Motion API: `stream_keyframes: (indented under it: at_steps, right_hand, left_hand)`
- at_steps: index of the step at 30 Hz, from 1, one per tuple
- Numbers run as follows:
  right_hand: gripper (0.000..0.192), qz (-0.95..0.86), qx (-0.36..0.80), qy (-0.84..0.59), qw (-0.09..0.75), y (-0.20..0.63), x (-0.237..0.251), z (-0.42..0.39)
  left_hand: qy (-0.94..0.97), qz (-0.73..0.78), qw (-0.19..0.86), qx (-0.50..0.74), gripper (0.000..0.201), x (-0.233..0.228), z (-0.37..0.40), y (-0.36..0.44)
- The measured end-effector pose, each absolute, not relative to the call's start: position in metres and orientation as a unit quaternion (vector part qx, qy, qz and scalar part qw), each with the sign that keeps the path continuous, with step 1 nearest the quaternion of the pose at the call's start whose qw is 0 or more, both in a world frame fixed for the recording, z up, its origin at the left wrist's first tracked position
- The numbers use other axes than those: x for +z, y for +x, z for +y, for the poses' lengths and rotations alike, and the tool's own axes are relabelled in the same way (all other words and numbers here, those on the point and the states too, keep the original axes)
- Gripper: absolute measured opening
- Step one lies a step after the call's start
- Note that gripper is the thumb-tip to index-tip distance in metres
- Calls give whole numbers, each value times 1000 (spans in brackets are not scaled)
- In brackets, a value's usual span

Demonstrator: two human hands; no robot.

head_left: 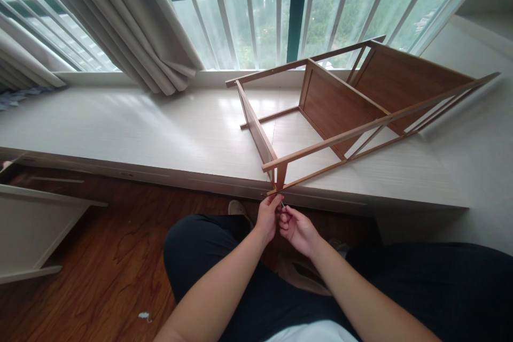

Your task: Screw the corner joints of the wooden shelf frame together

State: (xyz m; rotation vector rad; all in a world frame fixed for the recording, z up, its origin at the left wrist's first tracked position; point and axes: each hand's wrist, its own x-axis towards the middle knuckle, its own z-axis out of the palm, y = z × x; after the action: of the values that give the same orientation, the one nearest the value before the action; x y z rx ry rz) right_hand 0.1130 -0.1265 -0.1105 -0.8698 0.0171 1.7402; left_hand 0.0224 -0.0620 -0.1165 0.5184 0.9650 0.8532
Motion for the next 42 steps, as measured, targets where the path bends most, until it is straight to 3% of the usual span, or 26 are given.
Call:
stream_keyframes:
  at_steps: [6,11,37,42]
  right_hand:
    - [15,31,771,-335,541,115,-112,-126]
    - [26,47,755,-361,545,113,-116,-127]
    - [38,-84,677,-461,567,108,-116,-129]
    - [41,-175,611,-530,561,107,-120,-130]
  left_hand:
    - [225,444,768,402,38,-114,-64,22]
    - [239,448,766,393,42,-116,-64,23]
    - [262,456,747,407,42,-116,-65,22]
    - [268,461,744,402,42,-116,-65,22]
